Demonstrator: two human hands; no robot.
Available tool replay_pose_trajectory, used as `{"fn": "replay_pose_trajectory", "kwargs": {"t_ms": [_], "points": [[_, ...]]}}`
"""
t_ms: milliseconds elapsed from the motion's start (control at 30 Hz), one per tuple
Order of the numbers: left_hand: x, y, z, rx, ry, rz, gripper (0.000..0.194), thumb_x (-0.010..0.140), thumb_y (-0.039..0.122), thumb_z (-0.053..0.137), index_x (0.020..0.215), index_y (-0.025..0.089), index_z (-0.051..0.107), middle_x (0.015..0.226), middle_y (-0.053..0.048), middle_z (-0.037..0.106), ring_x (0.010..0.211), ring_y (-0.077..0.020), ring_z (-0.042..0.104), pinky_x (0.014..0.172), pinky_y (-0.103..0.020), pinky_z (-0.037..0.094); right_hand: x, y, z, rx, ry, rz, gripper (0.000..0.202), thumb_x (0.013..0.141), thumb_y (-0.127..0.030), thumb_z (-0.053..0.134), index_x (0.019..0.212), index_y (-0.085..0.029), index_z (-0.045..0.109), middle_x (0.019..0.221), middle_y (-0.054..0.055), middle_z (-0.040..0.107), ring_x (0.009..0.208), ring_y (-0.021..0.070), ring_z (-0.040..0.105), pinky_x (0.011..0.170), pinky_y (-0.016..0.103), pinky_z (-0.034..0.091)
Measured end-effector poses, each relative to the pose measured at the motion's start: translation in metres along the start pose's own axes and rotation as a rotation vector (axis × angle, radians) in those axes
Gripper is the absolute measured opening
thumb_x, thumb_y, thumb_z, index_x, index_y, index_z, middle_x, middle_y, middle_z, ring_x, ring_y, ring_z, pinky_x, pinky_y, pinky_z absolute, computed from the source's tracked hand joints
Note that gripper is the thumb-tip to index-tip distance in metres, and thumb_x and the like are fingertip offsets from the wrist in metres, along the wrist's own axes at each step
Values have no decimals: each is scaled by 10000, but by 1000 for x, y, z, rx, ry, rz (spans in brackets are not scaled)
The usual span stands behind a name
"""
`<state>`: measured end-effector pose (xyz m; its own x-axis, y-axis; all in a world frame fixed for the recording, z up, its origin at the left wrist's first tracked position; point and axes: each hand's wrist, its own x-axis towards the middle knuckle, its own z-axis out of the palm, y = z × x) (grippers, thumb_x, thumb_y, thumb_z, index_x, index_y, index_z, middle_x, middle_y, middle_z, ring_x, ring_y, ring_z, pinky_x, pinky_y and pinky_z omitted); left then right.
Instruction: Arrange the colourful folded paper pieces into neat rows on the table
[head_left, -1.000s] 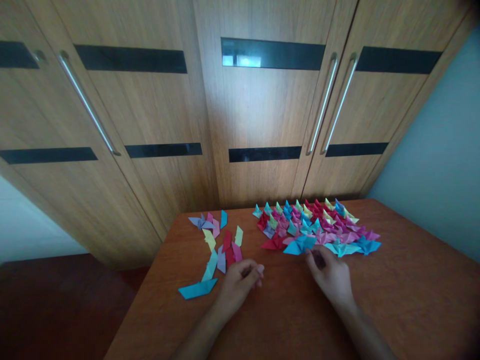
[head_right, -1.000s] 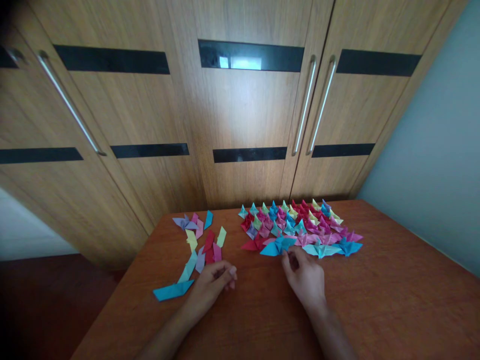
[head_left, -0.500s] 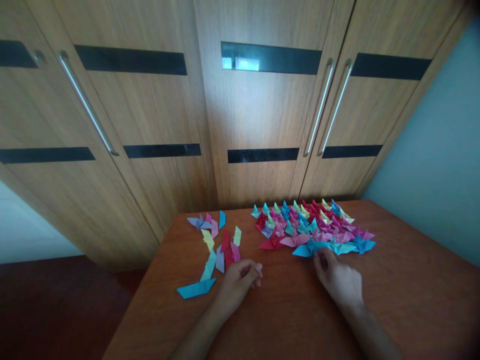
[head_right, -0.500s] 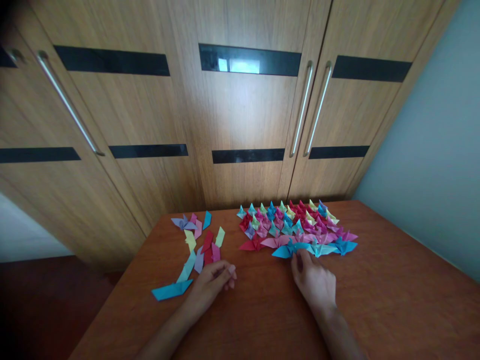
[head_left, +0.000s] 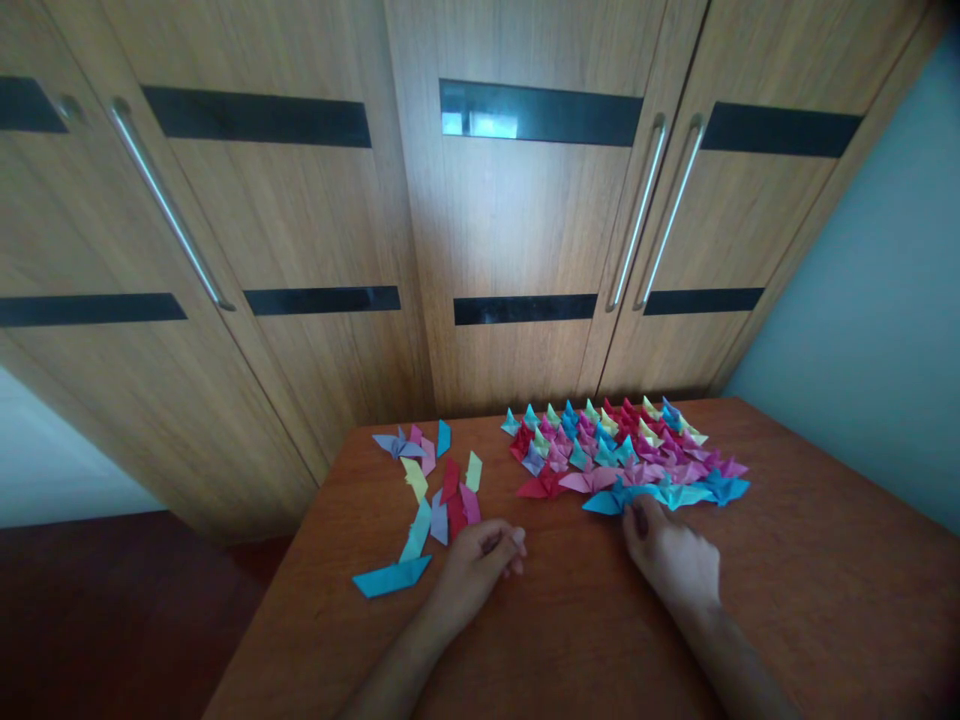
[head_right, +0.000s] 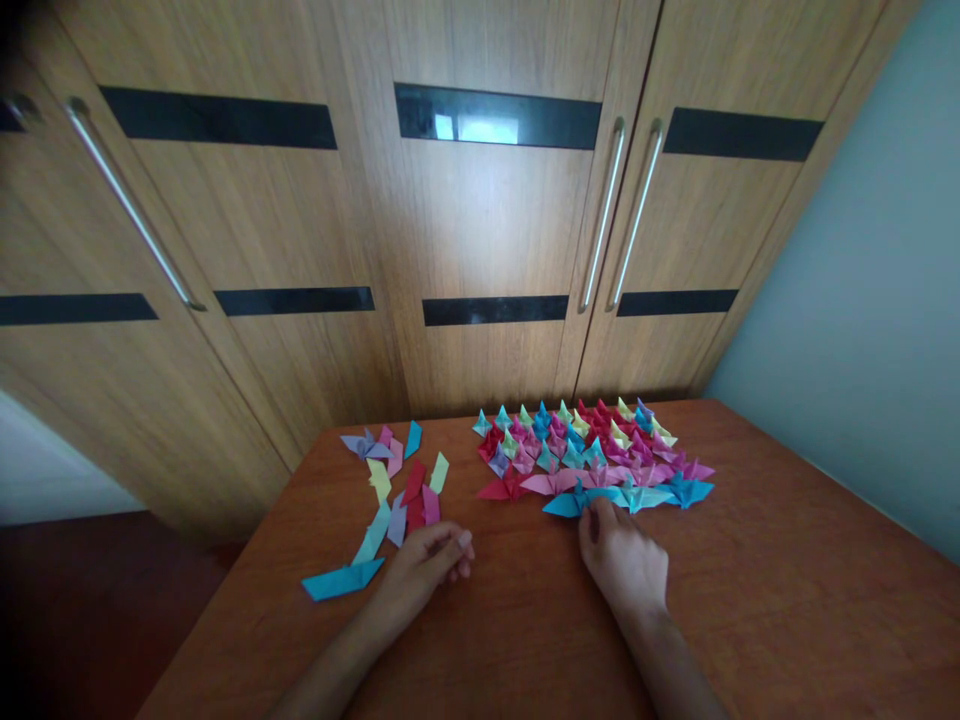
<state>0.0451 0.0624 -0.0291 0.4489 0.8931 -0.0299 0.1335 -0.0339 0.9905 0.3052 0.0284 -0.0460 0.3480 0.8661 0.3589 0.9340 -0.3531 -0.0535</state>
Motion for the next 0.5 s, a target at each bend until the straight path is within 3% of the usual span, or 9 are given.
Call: {"fn": "replay_pose_trajectory", "kwargs": {"t_ms": [500], "points": [[0, 6, 0, 4, -6, -34, 363, 847, 469, 493, 728, 144, 606, 618, -10, 587, 580, -120, 510, 548, -213, 375, 1, -3, -4, 40, -134, 68, 220, 874, -405, 428, 857, -234, 566, 824, 31, 659, 611, 161, 608, 466, 217, 259]]}}
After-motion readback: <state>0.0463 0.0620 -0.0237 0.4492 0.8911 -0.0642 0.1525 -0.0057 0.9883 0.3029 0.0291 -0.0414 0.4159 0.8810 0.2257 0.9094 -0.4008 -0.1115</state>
